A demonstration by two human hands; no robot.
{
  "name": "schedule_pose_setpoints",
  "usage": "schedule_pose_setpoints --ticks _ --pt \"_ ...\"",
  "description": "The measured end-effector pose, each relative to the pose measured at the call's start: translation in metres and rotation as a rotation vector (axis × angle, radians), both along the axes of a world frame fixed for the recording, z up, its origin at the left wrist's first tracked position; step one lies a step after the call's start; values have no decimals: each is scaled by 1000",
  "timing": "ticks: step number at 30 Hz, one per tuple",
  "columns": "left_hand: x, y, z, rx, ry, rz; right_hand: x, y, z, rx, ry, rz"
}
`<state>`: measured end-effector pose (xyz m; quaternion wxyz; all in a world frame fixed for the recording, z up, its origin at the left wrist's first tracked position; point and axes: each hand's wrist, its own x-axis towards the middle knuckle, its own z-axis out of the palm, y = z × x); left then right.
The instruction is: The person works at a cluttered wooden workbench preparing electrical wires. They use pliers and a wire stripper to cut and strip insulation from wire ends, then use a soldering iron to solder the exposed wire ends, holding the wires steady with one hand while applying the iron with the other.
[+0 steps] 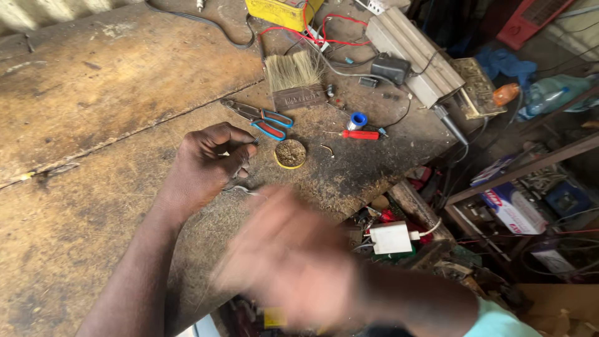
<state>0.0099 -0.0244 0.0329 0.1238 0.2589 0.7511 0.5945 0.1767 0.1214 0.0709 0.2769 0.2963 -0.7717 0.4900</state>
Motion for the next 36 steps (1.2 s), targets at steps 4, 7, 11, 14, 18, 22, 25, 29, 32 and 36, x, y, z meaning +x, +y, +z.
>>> schedule_pose_setpoints --ticks 4,7,11,14,18,22,25,29,32,36 --pt "0 3 -2 -3 88 -20 -11 96 -28 121 52 -651" --pt "1 4 -4 84 119 -59 2 154 -43 208 18 -922" --pt "4 7 -5 177 92 -128 19 175 -61 234 24 -996" --pt "8 6 -2 72 139 -156 14 148 -70 228 7 -831" --pt "8 8 2 28 62 -175 -2 88 -60 272 57 -584" --pt "8 7 0 70 5 -215 -25 45 -44 227 -5 -465" --pt "3 4 -2 130 35 -249 -42 29 -44 90 -182 -473" --pt "2 4 -5 163 18 -260 -51 29 -54 -185 -346 -325" --pt "3 4 -6 140 -24 -277 -51 31 -65 -365 -386 -183" --pt "4 8 -7 104 -28 -277 -51 37 -76 -321 -456 -330"
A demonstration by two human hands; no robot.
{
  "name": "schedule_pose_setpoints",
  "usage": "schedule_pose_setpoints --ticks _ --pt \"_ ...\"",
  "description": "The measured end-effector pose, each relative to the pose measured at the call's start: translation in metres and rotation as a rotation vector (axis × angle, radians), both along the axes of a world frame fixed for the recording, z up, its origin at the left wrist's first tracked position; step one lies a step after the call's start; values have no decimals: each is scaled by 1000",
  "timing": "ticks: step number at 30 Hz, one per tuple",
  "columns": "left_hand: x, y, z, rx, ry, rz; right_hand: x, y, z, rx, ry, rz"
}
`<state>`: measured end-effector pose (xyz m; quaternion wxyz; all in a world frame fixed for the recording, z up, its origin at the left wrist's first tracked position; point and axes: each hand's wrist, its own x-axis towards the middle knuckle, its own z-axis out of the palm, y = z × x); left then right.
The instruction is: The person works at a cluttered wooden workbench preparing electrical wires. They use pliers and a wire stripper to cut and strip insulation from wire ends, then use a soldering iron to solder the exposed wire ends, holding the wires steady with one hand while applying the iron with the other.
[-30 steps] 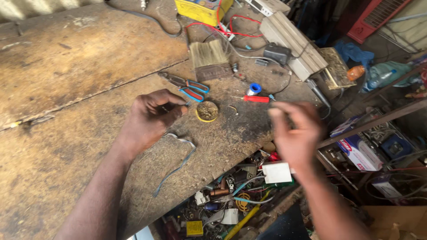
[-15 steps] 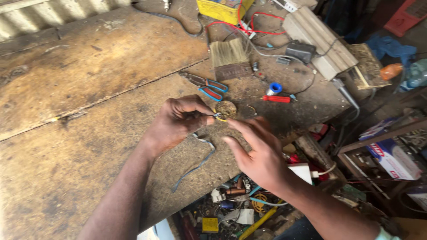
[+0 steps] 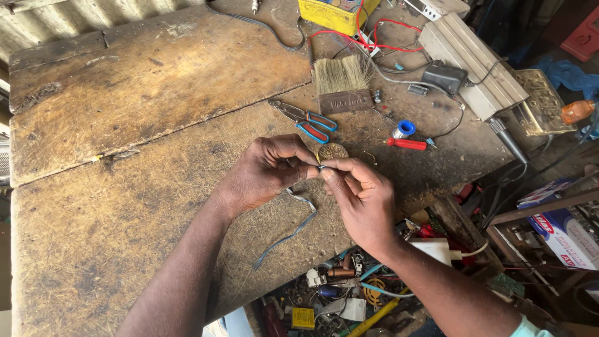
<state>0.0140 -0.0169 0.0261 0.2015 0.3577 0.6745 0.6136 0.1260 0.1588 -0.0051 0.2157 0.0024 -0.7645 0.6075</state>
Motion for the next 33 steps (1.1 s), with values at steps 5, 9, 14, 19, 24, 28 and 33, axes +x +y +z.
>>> schedule_pose_setpoints --ticks 5,9,14,19,24,28,33 --pt "-1 0 -2 16 55 6 -3 3 -6 -40 -32 39" --pt "-1 0 -3 7 85 30 -6 1 -8 -57 -10 68" --pt "1 3 -3 1 53 46 -5 -1 -7 80 61 12" --pt "3 4 -3 -29 62 68 -3 -5 -4 97 82 -32" --pt "1 0 -3 12 29 19 -5 -7 -3 -105 149 54" --pt "0 0 -3 -2 -11 17 -4 -5 -7 18 52 16" --pt "1 1 0 -52 -78 54 -5 -1 -12 12 0 30"
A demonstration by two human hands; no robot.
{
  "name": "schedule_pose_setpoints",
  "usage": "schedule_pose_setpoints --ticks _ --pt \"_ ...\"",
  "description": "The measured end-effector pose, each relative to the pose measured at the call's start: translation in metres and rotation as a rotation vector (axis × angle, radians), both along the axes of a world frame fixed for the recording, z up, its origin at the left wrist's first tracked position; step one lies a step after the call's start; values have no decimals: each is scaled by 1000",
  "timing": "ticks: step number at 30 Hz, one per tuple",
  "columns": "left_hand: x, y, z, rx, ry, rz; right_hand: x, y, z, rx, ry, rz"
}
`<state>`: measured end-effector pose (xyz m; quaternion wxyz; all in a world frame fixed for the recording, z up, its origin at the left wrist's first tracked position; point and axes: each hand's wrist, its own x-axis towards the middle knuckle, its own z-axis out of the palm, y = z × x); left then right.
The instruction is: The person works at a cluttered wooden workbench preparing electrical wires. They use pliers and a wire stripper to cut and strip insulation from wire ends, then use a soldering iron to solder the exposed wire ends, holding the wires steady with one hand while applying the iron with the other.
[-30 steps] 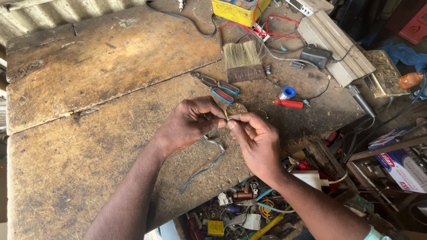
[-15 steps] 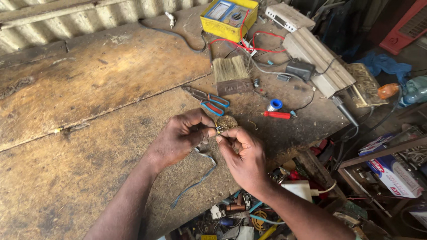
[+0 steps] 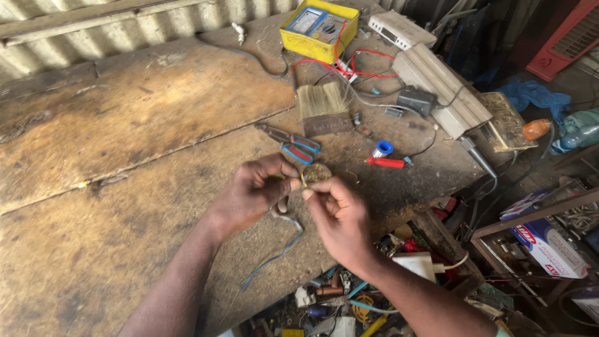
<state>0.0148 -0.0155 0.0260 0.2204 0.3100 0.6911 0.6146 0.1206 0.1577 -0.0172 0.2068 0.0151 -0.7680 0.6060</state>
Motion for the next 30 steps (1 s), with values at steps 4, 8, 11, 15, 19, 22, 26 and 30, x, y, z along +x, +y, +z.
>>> schedule_pose_setpoints --ticks 4,8,11,15,19,22,26,30 --pt "-6 -4 -1 167 20 138 5 6 4 -112 96 -84" --pt "-13 -1 -2 469 -151 63 1 8 13 -200 86 18" --pt "-16 0 0 589 -229 9 -2 5 18 279 189 117" --pt "-23 -3 6 674 -273 82 0 -2 17 392 178 125" --pt "-33 -10 5 692 -188 303 7 2 18 279 66 115" --pt "-42 -14 -1 725 -88 472 12 6 17 63 22 226" --pt "-50 -15 -9 670 -62 658 21 5 17 -223 -152 303" --pt "-61 -25 -17 651 3 872 46 -4 23 -151 -261 309"
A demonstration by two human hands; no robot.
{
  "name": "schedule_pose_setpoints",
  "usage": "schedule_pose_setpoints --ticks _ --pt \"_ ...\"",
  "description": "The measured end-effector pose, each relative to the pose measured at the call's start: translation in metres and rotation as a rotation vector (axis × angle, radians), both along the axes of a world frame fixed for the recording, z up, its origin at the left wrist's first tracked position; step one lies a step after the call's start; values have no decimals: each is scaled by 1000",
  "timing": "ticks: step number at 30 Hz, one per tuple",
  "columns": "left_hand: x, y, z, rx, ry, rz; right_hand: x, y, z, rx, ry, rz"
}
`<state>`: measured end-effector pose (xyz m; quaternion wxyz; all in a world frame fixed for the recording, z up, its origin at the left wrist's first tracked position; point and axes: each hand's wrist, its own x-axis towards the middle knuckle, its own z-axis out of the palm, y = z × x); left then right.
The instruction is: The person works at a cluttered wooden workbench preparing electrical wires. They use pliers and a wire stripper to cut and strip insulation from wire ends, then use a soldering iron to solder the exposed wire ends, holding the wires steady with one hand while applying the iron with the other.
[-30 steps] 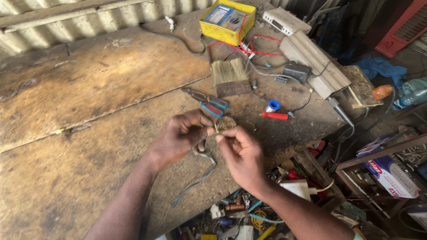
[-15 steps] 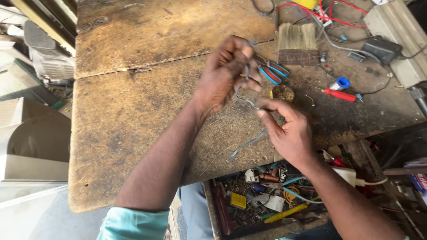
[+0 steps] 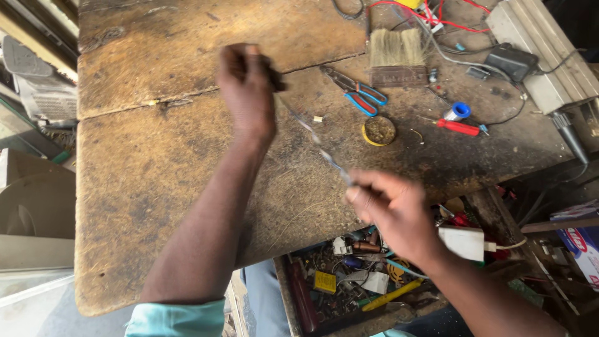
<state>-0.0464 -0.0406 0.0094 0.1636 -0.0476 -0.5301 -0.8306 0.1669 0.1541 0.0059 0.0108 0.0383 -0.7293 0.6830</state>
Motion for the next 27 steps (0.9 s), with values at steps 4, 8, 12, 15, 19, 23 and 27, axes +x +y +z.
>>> schedule_pose_setpoints --ticks 4,8,12,15,19,23,27 --pt "-17 -23 -10 -46 108 233 20 -1 12 247 50 23" --pt "-35 -46 -16 -227 204 520 1 19 18 542 389 105" --pt "-44 -60 -16 -371 221 734 -40 88 30 968 670 -259" --pt "-41 -52 -16 -579 212 834 -89 151 36 1521 729 -480" --pt "-38 -39 -20 -842 76 933 -138 211 28 1709 636 -437" --pt "-34 -37 -20 -898 -68 845 -153 237 11 1791 641 -407" --pt "-29 -35 -19 -913 -104 815 -154 252 16 1876 755 -476"
